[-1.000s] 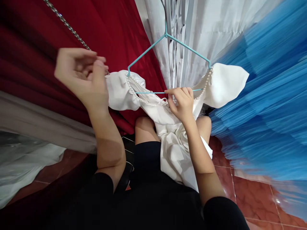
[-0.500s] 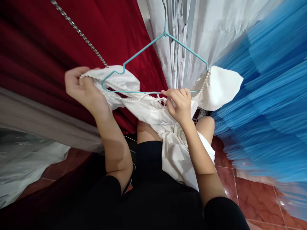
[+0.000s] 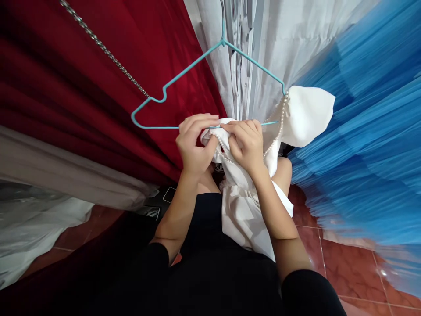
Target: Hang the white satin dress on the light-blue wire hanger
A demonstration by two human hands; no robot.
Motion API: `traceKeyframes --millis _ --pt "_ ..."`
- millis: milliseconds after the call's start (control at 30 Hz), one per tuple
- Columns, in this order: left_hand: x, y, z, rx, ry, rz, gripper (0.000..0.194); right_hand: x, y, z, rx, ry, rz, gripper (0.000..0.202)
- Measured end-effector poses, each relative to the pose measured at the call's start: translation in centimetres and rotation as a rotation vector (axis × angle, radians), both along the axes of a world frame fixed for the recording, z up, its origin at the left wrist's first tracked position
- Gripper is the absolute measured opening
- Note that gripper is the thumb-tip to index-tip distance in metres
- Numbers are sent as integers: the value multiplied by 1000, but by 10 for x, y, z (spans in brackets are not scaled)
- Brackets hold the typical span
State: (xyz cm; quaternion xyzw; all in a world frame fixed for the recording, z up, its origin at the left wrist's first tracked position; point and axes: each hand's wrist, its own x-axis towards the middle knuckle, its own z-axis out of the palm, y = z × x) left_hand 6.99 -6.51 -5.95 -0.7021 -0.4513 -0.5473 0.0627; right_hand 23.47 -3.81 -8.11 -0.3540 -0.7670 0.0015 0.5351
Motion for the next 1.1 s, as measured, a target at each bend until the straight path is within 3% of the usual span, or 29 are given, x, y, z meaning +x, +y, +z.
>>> traceKeyframes --millis 100,167,267,400,533,600,667,800,833,867,933,1033,1100 --pt "4 10 -3 -98 73 8 32 14 -2 3 86 81 -3 28" --pt "5 13 -7 -94 76 8 34 30 3 8 174 167 -107 26" --pt "6 17 -11 -35 30 -16 28 61 21 20 230 212 -263 42" --pt "4 19 -12 -39 15 -23 25 100 48 42 326 176 -277 46" --pt "-1 21 -8 -60 -10 -14 19 134 60 66 324 305 -297 39" --pt "-2 23 -5 -46 -34 -31 19 150 59 69 321 397 -311 40" --pt "-1 23 -2 -44 -55 -61 19 160 53 60 346 507 -302 39" --pt "8 21 -4 -68 -88 -104 20 144 18 13 601 577 -386 9" --pt "11 21 -5 -71 -92 -106 21 132 6 2 639 558 -431 14" --pt "13 21 -7 -71 -97 -106 23 119 -6 -7 592 500 -457 18" --pt "17 22 -10 -68 -107 -116 25 91 -24 -13 444 277 -374 13" --pt "17 25 -10 -77 -109 -154 25 58 -29 -4 126 77 -156 26" --pt "13 23 -10 -65 -93 -184 25 45 -19 4 -4 79 -61 26"
